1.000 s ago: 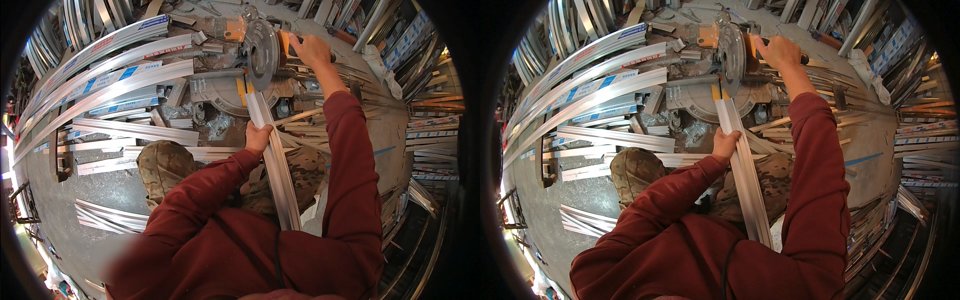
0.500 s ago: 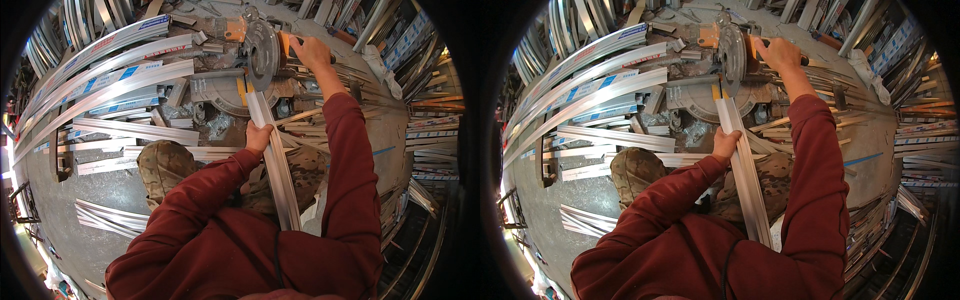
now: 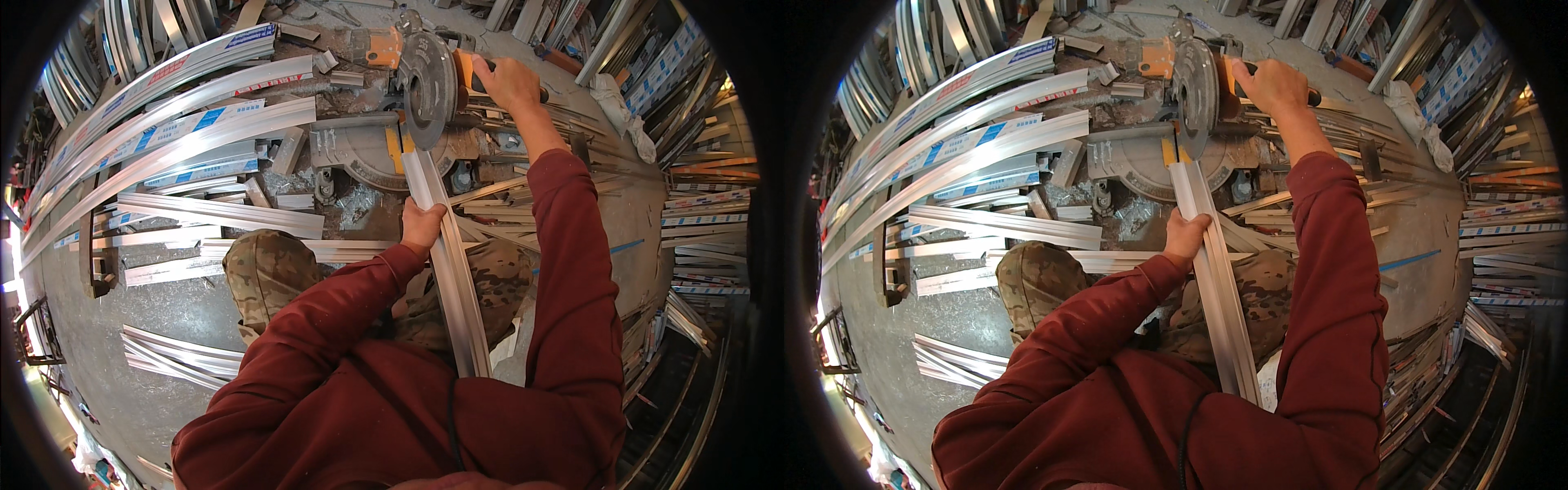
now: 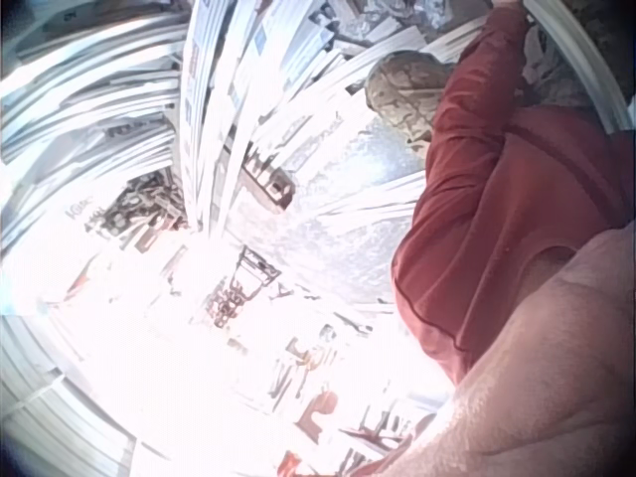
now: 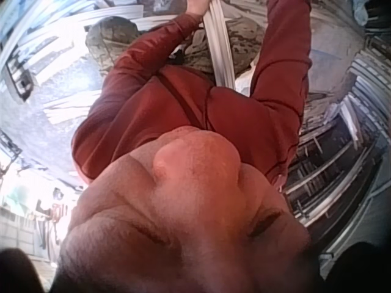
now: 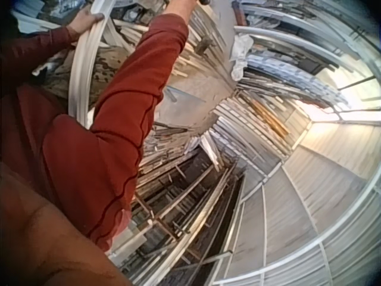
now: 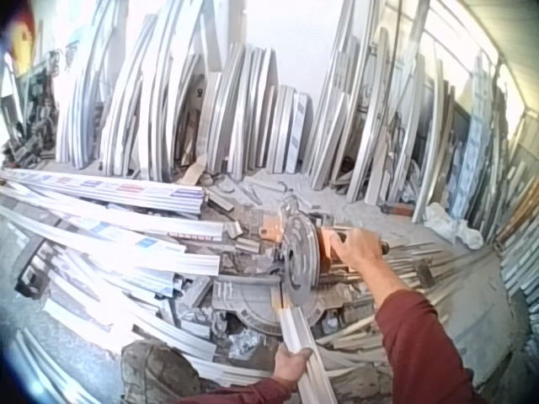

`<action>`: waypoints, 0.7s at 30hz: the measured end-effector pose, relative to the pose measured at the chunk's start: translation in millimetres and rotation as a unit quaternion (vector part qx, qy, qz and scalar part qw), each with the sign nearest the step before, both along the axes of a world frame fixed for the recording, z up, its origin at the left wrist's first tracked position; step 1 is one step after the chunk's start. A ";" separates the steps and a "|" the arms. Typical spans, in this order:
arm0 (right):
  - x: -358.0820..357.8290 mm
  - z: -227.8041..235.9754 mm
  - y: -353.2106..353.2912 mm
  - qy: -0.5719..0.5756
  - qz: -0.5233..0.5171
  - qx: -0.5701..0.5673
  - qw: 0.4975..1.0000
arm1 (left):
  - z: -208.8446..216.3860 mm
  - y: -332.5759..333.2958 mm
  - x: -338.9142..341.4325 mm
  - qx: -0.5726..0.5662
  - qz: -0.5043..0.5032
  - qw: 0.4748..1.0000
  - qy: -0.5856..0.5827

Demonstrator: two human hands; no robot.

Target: The person selects aluminum profiles from a pile, positions them on a miter saw, and cuts them to length. The person repeats this process for several profiles, handling each one individually and operating the saw to make straight cuts.

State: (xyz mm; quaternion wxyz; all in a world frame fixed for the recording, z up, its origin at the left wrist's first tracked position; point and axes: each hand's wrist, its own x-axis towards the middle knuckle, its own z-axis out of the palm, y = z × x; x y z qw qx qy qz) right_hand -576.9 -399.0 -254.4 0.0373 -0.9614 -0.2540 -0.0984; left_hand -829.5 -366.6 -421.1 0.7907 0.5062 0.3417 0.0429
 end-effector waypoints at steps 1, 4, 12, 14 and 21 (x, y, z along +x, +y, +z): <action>-0.1 0.2 -0.1 0.000 0.000 0.001 1.000 | 0.5 0.2 -0.1 0.002 0.000 1.000 -0.002; 1.1 1.2 -0.7 0.022 -0.004 -0.011 1.000 | 3.8 1.1 -0.3 0.001 0.001 1.000 -0.002; -0.3 0.1 -1.4 0.017 -0.005 -0.019 1.000 | 4.0 2.1 -0.1 -0.008 0.002 1.000 -0.008; 0.1 -0.4 -2.2 0.020 -0.009 -0.022 1.000 | -1.2 1.0 0.3 -0.014 0.003 1.000 -0.013; -0.7 -1.0 -2.7 0.024 -0.009 -0.021 0.999 | -4.0 2.8 1.8 -0.018 -0.003 1.000 -0.005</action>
